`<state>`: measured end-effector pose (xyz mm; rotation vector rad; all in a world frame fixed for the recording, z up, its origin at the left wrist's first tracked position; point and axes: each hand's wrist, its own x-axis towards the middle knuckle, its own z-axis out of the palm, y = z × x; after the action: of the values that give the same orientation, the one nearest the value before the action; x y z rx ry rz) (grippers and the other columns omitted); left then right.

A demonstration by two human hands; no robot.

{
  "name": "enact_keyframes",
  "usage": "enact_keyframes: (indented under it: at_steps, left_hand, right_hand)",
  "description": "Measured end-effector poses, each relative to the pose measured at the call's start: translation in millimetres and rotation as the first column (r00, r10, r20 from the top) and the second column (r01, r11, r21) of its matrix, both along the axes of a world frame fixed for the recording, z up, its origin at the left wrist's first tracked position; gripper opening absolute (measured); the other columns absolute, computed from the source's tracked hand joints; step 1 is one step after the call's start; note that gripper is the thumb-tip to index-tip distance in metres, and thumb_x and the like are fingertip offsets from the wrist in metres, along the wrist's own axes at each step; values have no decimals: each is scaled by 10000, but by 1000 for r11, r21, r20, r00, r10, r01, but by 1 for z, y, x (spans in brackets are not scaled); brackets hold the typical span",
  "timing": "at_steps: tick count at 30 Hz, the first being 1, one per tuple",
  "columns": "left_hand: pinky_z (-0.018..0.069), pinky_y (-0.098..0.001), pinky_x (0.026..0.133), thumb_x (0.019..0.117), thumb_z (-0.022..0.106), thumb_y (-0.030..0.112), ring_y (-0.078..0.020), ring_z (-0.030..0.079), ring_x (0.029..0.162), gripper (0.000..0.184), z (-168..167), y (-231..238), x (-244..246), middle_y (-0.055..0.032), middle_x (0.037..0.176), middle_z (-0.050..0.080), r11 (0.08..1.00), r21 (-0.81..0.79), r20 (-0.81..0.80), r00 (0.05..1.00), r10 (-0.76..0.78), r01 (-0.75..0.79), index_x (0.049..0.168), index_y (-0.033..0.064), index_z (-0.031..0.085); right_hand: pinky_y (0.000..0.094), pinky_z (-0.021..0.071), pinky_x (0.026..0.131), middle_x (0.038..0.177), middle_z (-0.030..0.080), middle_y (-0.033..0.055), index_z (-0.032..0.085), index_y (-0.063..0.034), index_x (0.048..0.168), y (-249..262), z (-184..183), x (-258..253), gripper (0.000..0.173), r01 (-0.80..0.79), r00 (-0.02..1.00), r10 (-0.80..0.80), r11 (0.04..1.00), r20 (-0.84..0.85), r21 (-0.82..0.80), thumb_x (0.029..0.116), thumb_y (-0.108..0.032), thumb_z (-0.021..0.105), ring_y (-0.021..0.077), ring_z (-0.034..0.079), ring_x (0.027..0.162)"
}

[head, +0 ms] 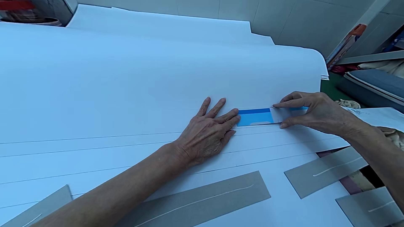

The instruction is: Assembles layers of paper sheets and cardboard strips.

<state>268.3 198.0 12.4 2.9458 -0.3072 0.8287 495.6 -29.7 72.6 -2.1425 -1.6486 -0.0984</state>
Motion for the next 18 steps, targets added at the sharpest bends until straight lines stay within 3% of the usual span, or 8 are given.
enact_keyframes:
  at_steps: [7,10,13,16,18]
  left_hand:
    - [256,-600,1203,1049,378,297,-341,461,1442,467,-3,2,1,-29,1466,597,1000,5,22,1000,-3,3,1362,114,672]
    - [251,-599,1207,1054,359,316,-343,452,1448,483,-4,4,1,-26,1471,592,1000,3,21,1000,4,-4,1370,120,668]
    - [244,-593,1211,1057,357,321,-342,453,1448,483,-5,4,1,-22,1469,594,1000,-4,33,999,9,-8,1366,124,672]
    - [246,-592,1211,1055,352,326,-340,454,1447,490,-7,5,1,-20,1468,595,1000,3,37,999,10,-10,1363,123,674]
    - [252,-589,1209,1054,353,330,-334,457,1446,490,-8,5,2,-13,1464,599,1000,9,45,999,5,-6,1358,127,678]
  right_hand:
    - [399,530,866,1146,709,163,754,-18,1154,-10,-1,6,426,35,999,-35,998,-7,48,738,-29,845,242,674,1007]
    - [418,537,909,1161,720,162,747,-8,1157,-21,0,15,308,56,998,-57,995,12,86,851,-33,754,254,689,1044]
    - [369,549,904,1109,732,164,724,16,1142,-36,9,20,205,223,975,-221,970,-29,97,984,9,594,212,703,995]
    - [399,531,885,1094,713,174,699,26,1139,-49,14,25,194,405,909,-402,914,-110,-1,1011,31,554,222,676,970]
    - [419,521,901,1120,701,194,689,43,1155,-55,13,28,202,435,889,-441,898,-127,-74,1005,51,554,250,669,990]
